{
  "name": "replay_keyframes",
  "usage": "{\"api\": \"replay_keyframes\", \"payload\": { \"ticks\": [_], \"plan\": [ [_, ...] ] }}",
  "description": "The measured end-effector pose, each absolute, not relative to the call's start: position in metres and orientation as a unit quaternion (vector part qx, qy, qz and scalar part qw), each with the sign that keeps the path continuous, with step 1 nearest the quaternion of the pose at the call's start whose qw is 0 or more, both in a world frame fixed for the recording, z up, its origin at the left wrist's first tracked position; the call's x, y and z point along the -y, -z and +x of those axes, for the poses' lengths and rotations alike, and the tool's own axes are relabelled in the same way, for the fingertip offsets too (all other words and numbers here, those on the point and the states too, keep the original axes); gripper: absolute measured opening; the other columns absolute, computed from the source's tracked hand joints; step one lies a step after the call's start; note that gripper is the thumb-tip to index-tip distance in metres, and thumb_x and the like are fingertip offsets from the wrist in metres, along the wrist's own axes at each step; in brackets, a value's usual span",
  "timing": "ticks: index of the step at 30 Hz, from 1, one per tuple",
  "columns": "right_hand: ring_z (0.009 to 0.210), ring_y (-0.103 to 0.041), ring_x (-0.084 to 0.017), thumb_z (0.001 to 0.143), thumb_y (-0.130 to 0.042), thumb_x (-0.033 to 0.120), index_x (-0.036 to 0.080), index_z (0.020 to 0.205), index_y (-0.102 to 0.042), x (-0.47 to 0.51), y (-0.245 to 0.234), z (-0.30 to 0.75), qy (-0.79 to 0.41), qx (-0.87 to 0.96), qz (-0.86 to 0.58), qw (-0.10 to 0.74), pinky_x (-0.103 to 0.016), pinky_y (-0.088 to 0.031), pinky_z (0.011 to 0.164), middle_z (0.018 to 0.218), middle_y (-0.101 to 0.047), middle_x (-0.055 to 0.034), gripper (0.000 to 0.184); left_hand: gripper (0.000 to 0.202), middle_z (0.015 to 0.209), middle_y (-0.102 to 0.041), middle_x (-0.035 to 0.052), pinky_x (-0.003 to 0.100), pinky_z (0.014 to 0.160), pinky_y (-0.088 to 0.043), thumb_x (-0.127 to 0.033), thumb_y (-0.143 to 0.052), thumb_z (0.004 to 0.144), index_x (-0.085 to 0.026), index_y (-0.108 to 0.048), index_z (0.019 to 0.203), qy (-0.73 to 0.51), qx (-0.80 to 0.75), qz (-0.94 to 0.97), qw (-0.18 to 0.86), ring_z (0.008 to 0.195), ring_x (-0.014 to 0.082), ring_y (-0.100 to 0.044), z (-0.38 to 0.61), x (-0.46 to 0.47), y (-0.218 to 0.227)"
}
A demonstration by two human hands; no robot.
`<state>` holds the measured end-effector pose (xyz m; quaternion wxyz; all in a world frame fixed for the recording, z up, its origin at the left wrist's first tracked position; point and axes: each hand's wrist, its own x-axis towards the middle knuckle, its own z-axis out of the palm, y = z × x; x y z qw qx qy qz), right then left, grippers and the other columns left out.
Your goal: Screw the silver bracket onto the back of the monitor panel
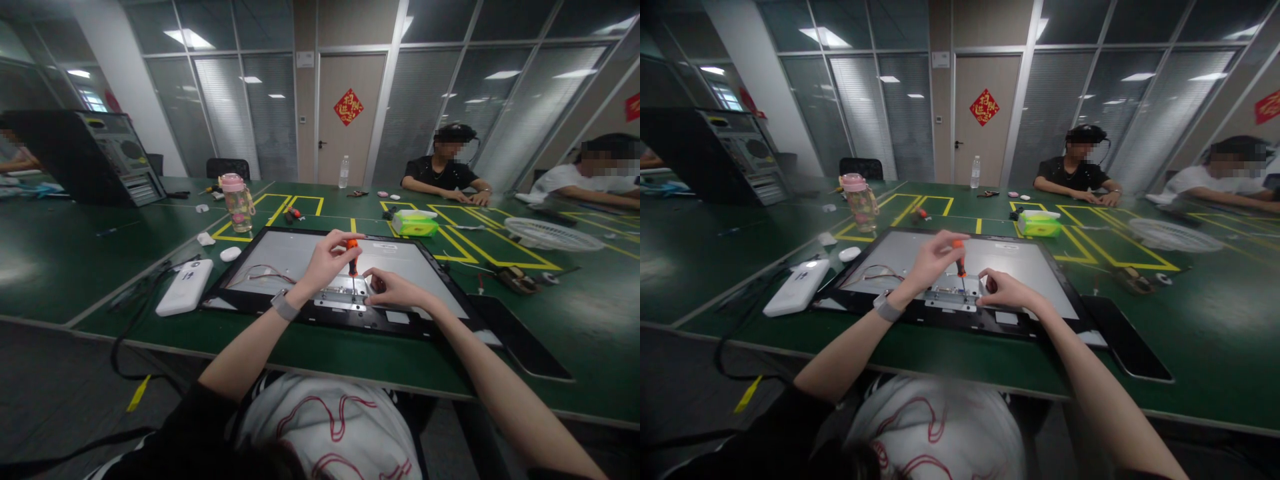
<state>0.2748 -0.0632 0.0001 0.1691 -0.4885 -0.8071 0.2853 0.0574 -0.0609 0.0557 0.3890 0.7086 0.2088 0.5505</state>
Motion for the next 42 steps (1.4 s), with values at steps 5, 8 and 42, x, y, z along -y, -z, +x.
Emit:
{"api": "replay_keyframes", "payload": {
  "ticks": [5,8,42],
  "plan": [
    [0.063,-0.045,-0.014,0.068,-0.072,0.05,0.017,0.11,-0.05,0.063,0.0,0.275,-0.29,0.806,-0.488,0.169,-0.026,-0.035,0.057,0.068,-0.047,0.0051,0.058,0.023,0.098,-0.061,0.0073,0.027,0.077,-0.052,-0.025,-0.061,0.083,-0.019,-0.069,0.103,-0.55,-0.209,0.727,0.354,0.09,0.0155,-0.061,0.056,0.064,-0.057],
    [0.064,-0.046,-0.014,0.068,-0.072,0.049,0.017,0.111,-0.05,0.064,0.0,0.274,-0.284,0.808,-0.488,0.167,-0.026,-0.035,0.058,0.069,-0.047,0.0049,0.058,0.037,0.102,-0.064,0.0082,0.03,0.08,-0.054,-0.019,-0.054,0.086,-0.02,-0.059,0.123,-0.478,-0.145,0.744,0.444,0.089,0.0157,-0.065,0.052,0.063,-0.057],
    [0.065,-0.047,-0.014,0.069,-0.071,0.045,0.016,0.113,-0.049,0.062,0.002,0.275,-0.28,0.808,-0.492,0.163,-0.026,-0.036,0.058,0.071,-0.049,0.0038,0.057,0.04,0.093,-0.062,0.0049,0.021,0.052,-0.058,-0.028,-0.073,0.071,-0.016,-0.063,0.108,-0.581,-0.31,0.681,0.319,0.062,0.0103,-0.065,0.011,0.045,-0.05]
  ]
}}
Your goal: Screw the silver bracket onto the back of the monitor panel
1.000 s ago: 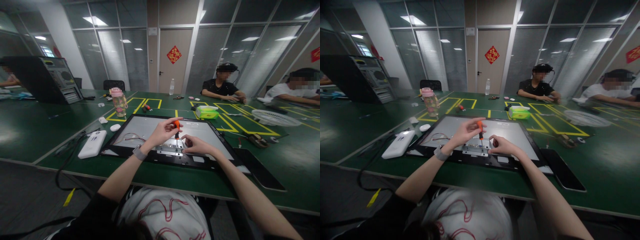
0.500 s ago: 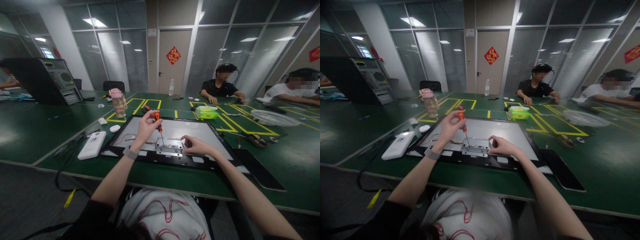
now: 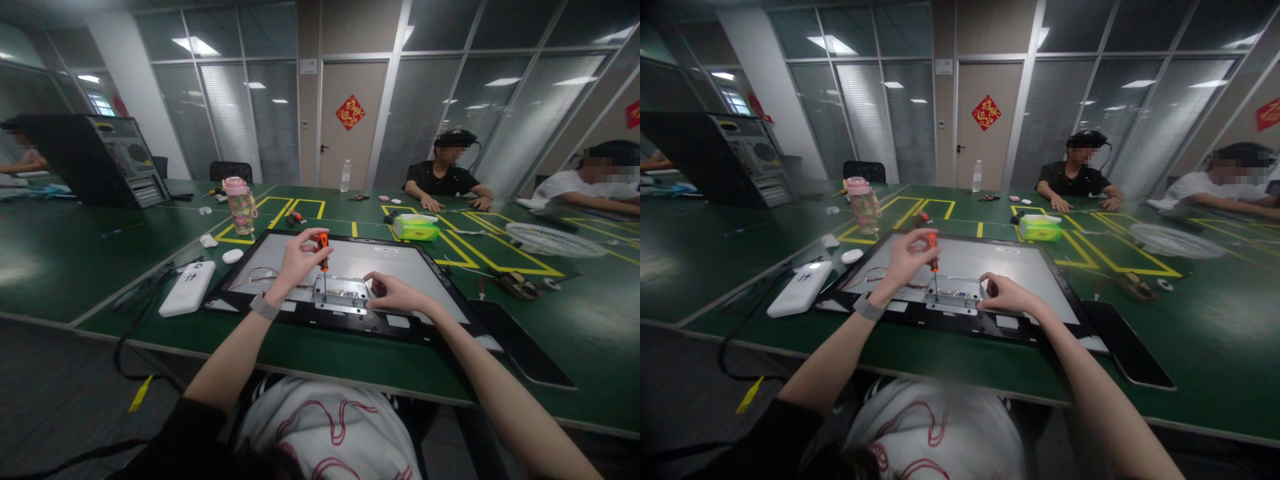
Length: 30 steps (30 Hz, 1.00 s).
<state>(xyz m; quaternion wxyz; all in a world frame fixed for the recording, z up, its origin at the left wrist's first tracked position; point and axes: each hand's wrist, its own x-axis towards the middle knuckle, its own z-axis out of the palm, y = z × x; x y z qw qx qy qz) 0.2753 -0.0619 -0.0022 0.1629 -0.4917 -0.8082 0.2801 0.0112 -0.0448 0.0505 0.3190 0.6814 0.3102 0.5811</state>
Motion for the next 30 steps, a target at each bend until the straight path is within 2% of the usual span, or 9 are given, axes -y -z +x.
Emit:
{"api": "replay_keyframes", "payload": {
  "ticks": [30],
  "plan": [
    [0.065,-0.047,-0.014,0.069,-0.072,0.047,0.017,0.112,-0.05,0.0631,0.0013,0.2758,-0.284,0.809,-0.487,0.169,-0.026,-0.036,0.058,0.07,-0.048,0.0039,0.057,0.034,0.095,-0.064,0.0046,0.017,0.052,-0.056,-0.028,-0.067,0.077,-0.018,-0.063,0.109,-0.546,-0.28,0.739,0.277,0.069,0.0104,-0.065,0.0089,0.0504,-0.0494]
  ]
}}
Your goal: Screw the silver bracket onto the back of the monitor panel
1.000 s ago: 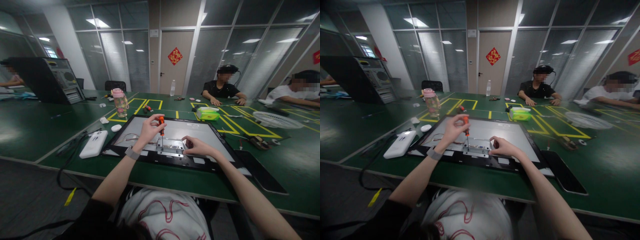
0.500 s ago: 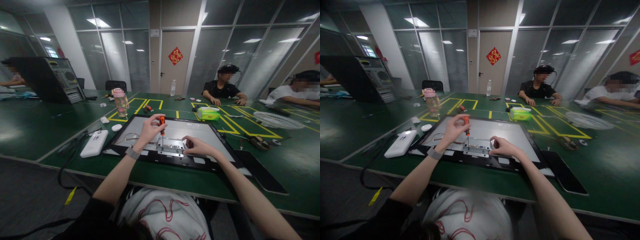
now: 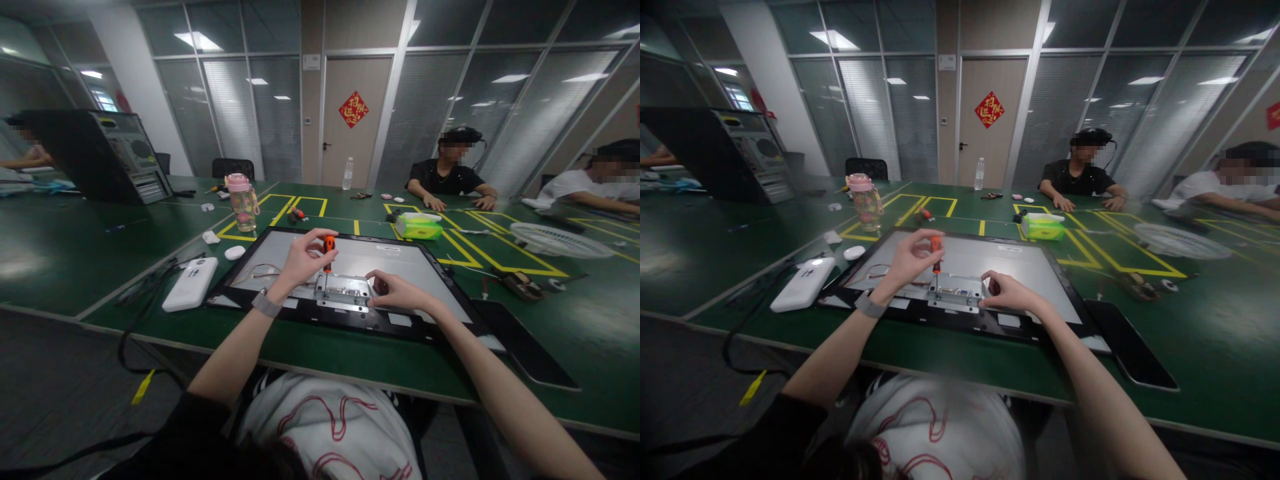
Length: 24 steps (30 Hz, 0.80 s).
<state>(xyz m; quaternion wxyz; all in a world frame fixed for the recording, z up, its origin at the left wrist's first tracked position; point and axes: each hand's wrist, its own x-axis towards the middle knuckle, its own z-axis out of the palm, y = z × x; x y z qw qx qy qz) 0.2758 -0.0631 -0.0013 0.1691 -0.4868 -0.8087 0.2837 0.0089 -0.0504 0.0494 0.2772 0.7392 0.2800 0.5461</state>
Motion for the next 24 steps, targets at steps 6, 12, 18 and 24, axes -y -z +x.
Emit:
{"api": "replay_keyframes", "payload": {
  "ticks": [6,12,18,24],
  "plan": [
    [0.066,-0.048,-0.015,0.069,-0.072,0.047,0.017,0.112,-0.05,0.0636,-0.0006,0.2747,-0.28,0.808,-0.492,0.162,-0.026,-0.037,0.059,0.072,-0.049,0.0034,0.056,0.035,0.103,-0.065,0.0061,0.016,0.051,-0.055,-0.03,-0.068,0.077,-0.018,-0.063,0.109,-0.546,-0.275,0.74,0.282,0.071,0.0104,-0.066,0.0097,0.0516,-0.0503],
    [0.066,-0.047,-0.015,0.068,-0.072,0.049,0.017,0.112,-0.049,0.0615,0.0018,0.2757,-0.282,0.809,-0.488,0.165,-0.026,-0.036,0.059,0.071,-0.048,0.0042,0.059,0.037,0.098,-0.066,0.0047,0.015,0.048,-0.05,-0.032,-0.072,0.074,-0.019,-0.063,0.108,-0.548,-0.291,0.75,0.231,0.069,0.0099,-0.064,0.0124,0.0527,-0.0504],
    [0.065,-0.048,-0.015,0.069,-0.071,0.05,0.017,0.112,-0.049,0.0617,0.0026,0.2761,-0.29,0.81,-0.481,0.166,-0.026,-0.035,0.058,0.07,-0.048,0.0044,0.059,0.035,0.086,-0.064,0.0027,0.017,0.053,-0.049,-0.036,-0.073,0.074,-0.017,-0.061,0.102,-0.585,-0.318,0.738,0.109,0.07,0.0106,-0.061,0.016,0.0539,-0.044],
    [0.065,-0.048,-0.014,0.069,-0.072,0.05,0.018,0.112,-0.049,0.0615,0.0026,0.2764,-0.291,0.807,-0.485,0.168,-0.026,-0.036,0.058,0.07,-0.048,0.0045,0.058,0.022,0.087,-0.063,0.0024,0.024,0.073,-0.051,-0.03,-0.065,0.081,-0.018,-0.061,0.099,-0.583,-0.277,0.738,0.196,0.08,0.012,-0.061,0.0186,0.0559,-0.0503]
  ]
}}
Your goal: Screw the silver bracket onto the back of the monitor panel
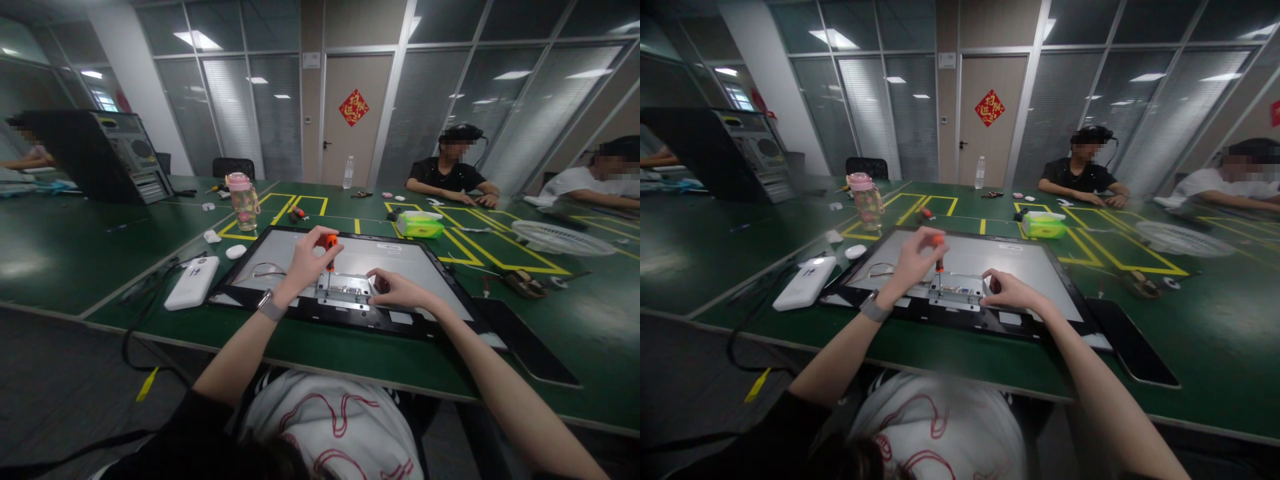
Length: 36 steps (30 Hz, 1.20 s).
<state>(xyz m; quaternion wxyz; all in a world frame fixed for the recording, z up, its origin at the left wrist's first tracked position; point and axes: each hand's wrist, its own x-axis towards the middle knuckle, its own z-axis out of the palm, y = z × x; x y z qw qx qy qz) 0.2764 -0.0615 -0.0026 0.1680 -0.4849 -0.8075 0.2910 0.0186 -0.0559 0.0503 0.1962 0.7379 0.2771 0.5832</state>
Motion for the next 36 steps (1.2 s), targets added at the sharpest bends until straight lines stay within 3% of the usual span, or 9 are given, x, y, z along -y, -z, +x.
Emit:
{"api": "replay_keyframes", "payload": {
  "ticks": [4,9,15,20,23,27,33,36],
  "plan": [
    [0.065,-0.048,-0.015,0.068,-0.072,0.049,0.018,0.112,-0.05,0.062,0.002,0.276,-0.293,0.806,-0.487,0.167,-0.026,-0.036,0.058,0.07,-0.049,0.0045,0.059,0.014,0.083,-0.063,0.0028,0.027,0.076,-0.051,-0.025,-0.055,0.086,-0.016,-0.059,0.096,-0.564,-0.227,0.724,0.326,0.078,0.0125,-0.061,0.019,0.057,-0.055],
    [0.066,-0.048,-0.015,0.068,-0.072,0.05,0.018,0.111,-0.05,0.062,0.002,0.276,-0.291,0.807,-0.486,0.168,-0.026,-0.036,0.058,0.071,-0.049,0.0044,0.058,0.013,0.082,-0.059,0.002,0.022,0.066,-0.048,-0.03,-0.063,0.081,-0.017,-0.063,0.081,-0.6,-0.265,0.7,0.281,0.071,0.0107,-0.058,0.017,0.056,-0.057],
    [0.067,-0.049,-0.015,0.069,-0.071,0.048,0.017,0.112,-0.05,0.064,-0.002,0.274,-0.282,0.806,-0.494,0.164,-0.027,-0.037,0.059,0.071,-0.05,0.0034,0.057,0.022,0.08,-0.067,0.0042,0.028,0.074,-0.052,-0.026,-0.049,0.087,-0.016,-0.067,0.094,-0.603,-0.243,0.675,0.347,0.076,0.0147,-0.064,0.013,0.049,-0.057],
    [0.067,-0.049,-0.015,0.069,-0.072,0.047,0.017,0.113,-0.05,0.064,-0.002,0.274,-0.281,0.808,-0.492,0.161,-0.027,-0.037,0.059,0.072,-0.051,0.0034,0.058,0.029,0.098,-0.071,0.0098,0.032,0.081,-0.053,-0.027,-0.048,0.087,-0.013,-0.067,0.105,-0.58,-0.225,0.67,0.406,0.088,0.0179,-0.067,0.011,0.046,-0.056],
    [0.066,-0.049,-0.015,0.069,-0.072,0.047,0.018,0.113,-0.05,0.063,0.0,0.274,-0.287,0.806,-0.49,0.165,-0.026,-0.037,0.058,0.071,-0.05,0.0036,0.057,0.029,0.1,-0.07,0.0084,0.03,0.078,-0.053,-0.031,-0.055,0.086,-0.016,-0.067,0.108,-0.572,-0.243,0.688,0.374,0.086,0.0165,-0.066,0.011,0.048,-0.057],
    [0.066,-0.048,-0.015,0.069,-0.071,0.049,0.017,0.112,-0.049,0.063,0.001,0.275,-0.29,0.808,-0.485,0.168,-0.026,-0.037,0.058,0.07,-0.049,0.0039,0.057,0.021,0.092,-0.064,0.0041,0.024,0.07,-0.051,-0.032,-0.066,0.079,-0.02,-0.071,0.095,-0.587,-0.281,0.705,0.283,0.079,0.0134,-0.061,0.01,0.05,-0.057],
    [0.066,-0.049,-0.015,0.07,-0.07,0.047,0.018,0.112,-0.049,0.065,-0.001,0.274,-0.289,0.806,-0.489,0.165,-0.026,-0.037,0.059,0.071,-0.049,0.0036,0.056,0.032,0.091,-0.06,0.0043,0.029,0.087,-0.046,-0.025,-0.041,0.092,-0.019,-0.072,0.097,-0.588,-0.279,0.722,0.235,0.09,0.0154,-0.058,0.006,0.047,-0.059],
    [0.066,-0.049,-0.015,0.07,-0.07,0.048,0.018,0.112,-0.049,0.065,-0.001,0.274,-0.291,0.806,-0.488,0.164,-0.026,-0.037,0.058,0.071,-0.049,0.0038,0.056,0.029,0.091,-0.062,0.0038,0.027,0.081,-0.047,-0.021,-0.044,0.089,-0.019,-0.07,0.102,-0.581,-0.273,0.726,0.248,0.087,0.0147,-0.058,0.006,0.049,-0.06]
  ]
}}
